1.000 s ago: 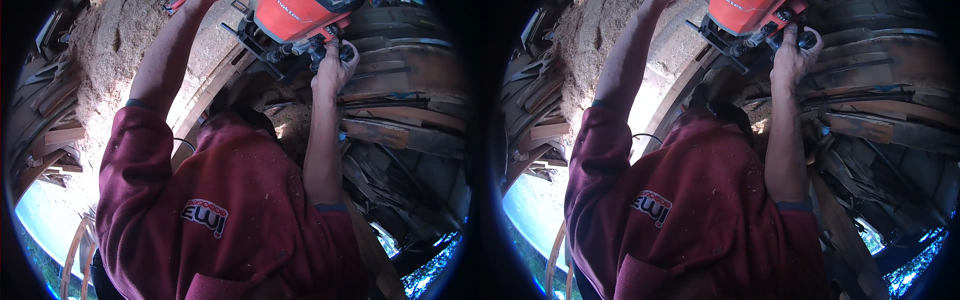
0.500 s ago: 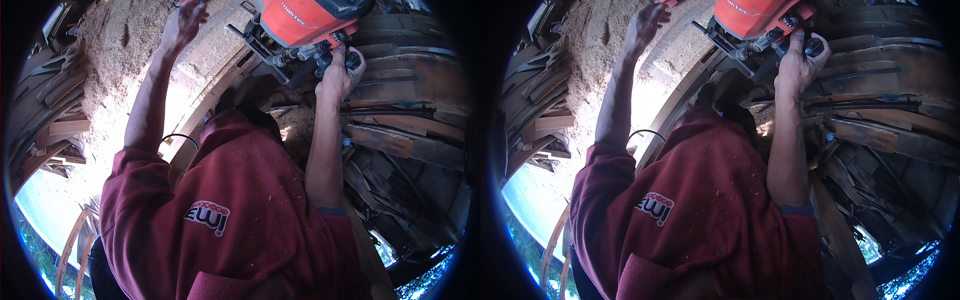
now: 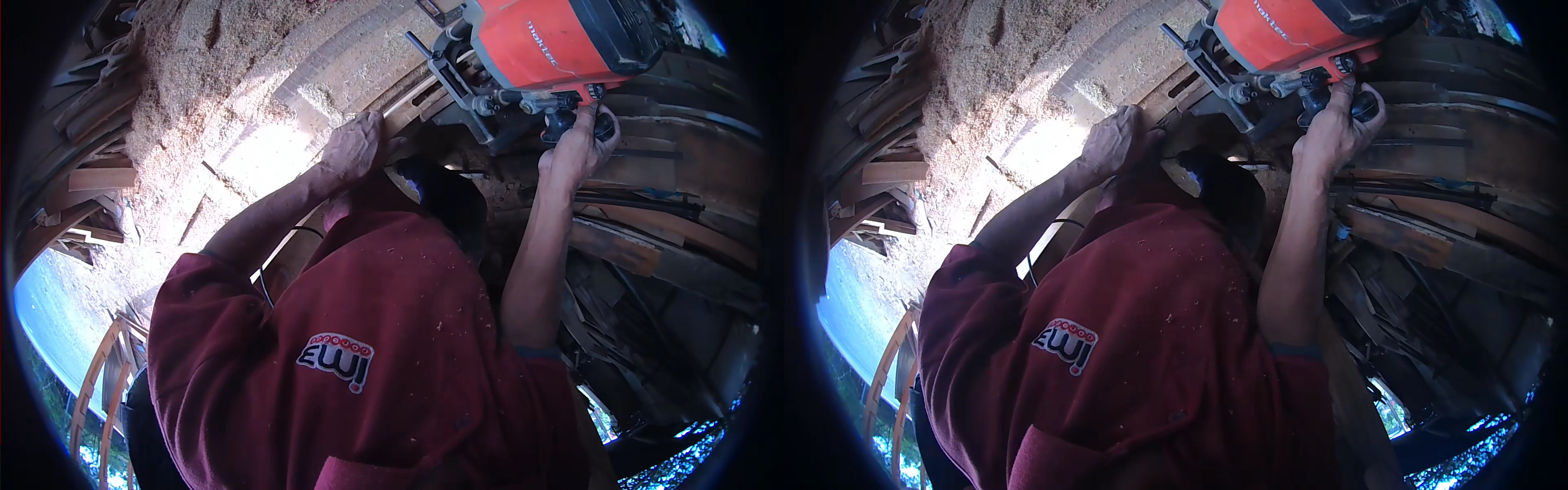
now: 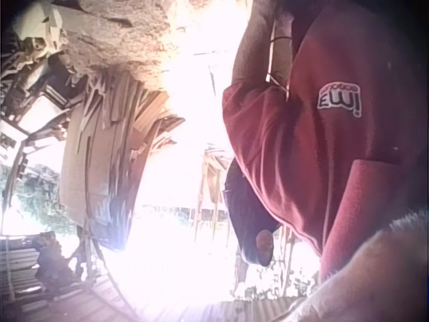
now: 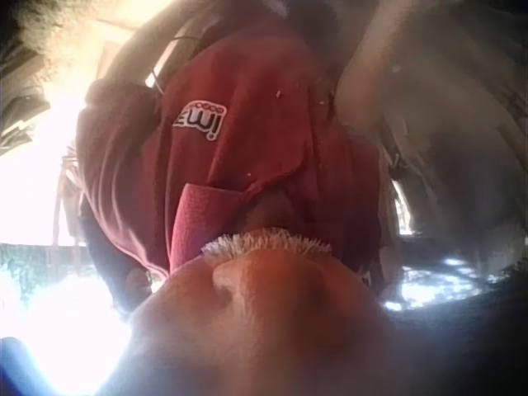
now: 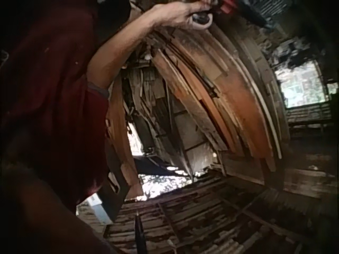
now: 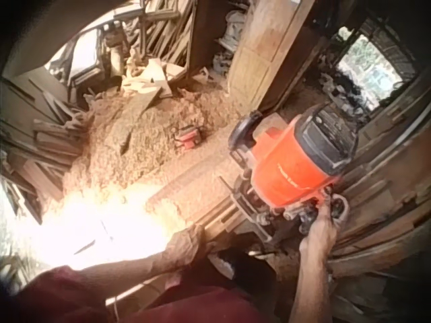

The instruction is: The person uses a router to carve a groove into a piece of wood. They guide the tool along the length of the board, creating a precise recessed channel.

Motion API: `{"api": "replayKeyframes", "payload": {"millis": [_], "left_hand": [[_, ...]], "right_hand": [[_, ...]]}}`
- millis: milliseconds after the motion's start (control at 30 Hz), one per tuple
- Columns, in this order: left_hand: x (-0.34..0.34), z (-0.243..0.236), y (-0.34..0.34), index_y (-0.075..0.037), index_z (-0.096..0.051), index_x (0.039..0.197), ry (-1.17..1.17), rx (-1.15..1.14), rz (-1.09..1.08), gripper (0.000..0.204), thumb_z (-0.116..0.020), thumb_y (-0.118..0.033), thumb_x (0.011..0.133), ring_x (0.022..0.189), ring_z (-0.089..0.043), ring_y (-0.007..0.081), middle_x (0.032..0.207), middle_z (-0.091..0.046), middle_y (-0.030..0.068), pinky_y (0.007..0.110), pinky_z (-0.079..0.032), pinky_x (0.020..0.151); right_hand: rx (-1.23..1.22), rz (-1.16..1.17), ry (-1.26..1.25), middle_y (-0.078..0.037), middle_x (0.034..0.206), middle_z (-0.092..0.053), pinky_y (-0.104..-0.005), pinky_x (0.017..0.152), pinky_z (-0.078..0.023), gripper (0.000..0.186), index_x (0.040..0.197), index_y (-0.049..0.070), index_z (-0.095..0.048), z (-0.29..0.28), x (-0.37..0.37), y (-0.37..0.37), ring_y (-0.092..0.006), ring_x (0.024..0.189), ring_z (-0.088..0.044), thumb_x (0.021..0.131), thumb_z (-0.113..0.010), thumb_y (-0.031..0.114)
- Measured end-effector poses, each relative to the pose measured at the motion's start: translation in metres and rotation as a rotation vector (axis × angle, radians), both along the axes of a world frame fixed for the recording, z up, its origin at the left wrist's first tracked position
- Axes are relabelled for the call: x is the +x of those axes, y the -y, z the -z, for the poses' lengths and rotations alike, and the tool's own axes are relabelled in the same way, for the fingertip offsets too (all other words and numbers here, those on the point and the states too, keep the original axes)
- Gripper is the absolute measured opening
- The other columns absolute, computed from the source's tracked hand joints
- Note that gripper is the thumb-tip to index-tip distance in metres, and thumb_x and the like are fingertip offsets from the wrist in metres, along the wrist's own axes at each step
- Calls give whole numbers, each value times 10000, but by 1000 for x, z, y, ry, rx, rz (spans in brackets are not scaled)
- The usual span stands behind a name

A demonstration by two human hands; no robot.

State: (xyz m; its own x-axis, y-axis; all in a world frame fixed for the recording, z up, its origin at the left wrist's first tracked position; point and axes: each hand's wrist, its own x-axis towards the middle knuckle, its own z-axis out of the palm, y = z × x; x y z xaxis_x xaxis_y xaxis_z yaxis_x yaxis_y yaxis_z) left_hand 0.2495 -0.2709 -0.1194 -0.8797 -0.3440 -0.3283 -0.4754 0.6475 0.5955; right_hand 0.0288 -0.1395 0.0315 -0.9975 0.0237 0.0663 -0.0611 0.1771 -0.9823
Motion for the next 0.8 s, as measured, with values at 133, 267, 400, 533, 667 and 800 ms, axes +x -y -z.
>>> {"api": "replayKeyframes", "payload": {"millis": [133, 267, 400, 533, 667, 800], "left_hand": [[0, 3, -2, 46, -496, 1109, 21, -29, -17, 564, -496, -505, 990, 972, -656, 406, 1039, -612, 254, 482, -542, 824], [-1, 11, 1, 39, -493, 1103, 12, 46, -31, 521, -504, -470, 988, 967, -650, 428, 1053, -603, 266, 507, -530, 822], [3, 22, 0, 32, -495, 1084, -67, 24, -42, 550, -535, -503, 967, 949, -641, 453, 1034, -603, 275, 530, -515, 805], [2, 18, -1, 32, -494, 1074, -18, 70, -64, 540, -533, -496, 970, 940, -637, 456, 1029, -604, 272, 530, -510, 799], [0, 11, -2, 31, -482, 1037, -54, 43, -63, 508, -536, -471, 976, 924, -632, 457, 1009, -601, 267, 531, -504, 781], [-4, -9, 1, 51, -470, 1062, 42, 97, -33, 486, -533, -425, 989, 978, -624, 463, 1038, -594, 296, 521, -507, 840]], "right_hand": [[-12, 9, 10, -128, 1015, -649, -264, 473, -488, 419, 1191, 66, -473, 0, 2, 1, -157, 796, -641, 920, -737, 247], [7, 29, -10, -116, 991, -647, -263, 462, -486, 401, 1183, 69, -480, 3, -1, 1, -155, 786, -641, 928, -729, 253], [-5, 21, 17, -99, 976, -639, -263, 467, -484, 392, 1181, 70, -485, -2, 1, 3, -150, 778, -637, 934, -723, 259], [-16, 15, 0, -92, 984, -627, -263, 463, -480, 381, 1181, 77, -487, 0, -1, 1, -146, 760, -628, 940, -716, 262], [-11, 30, 21, -87, 981, -612, -261, 457, -479, 367, 1175, 89, -486, -2, 2, 3, -139, 758, -614, 944, -710, 264], [-40, 47, 23, -85, 975, -603, -275, 487, -484, 396, 1172, 95, -491, -1, 1, 0, -146, 744, -602, 926, -734, 288]]}}
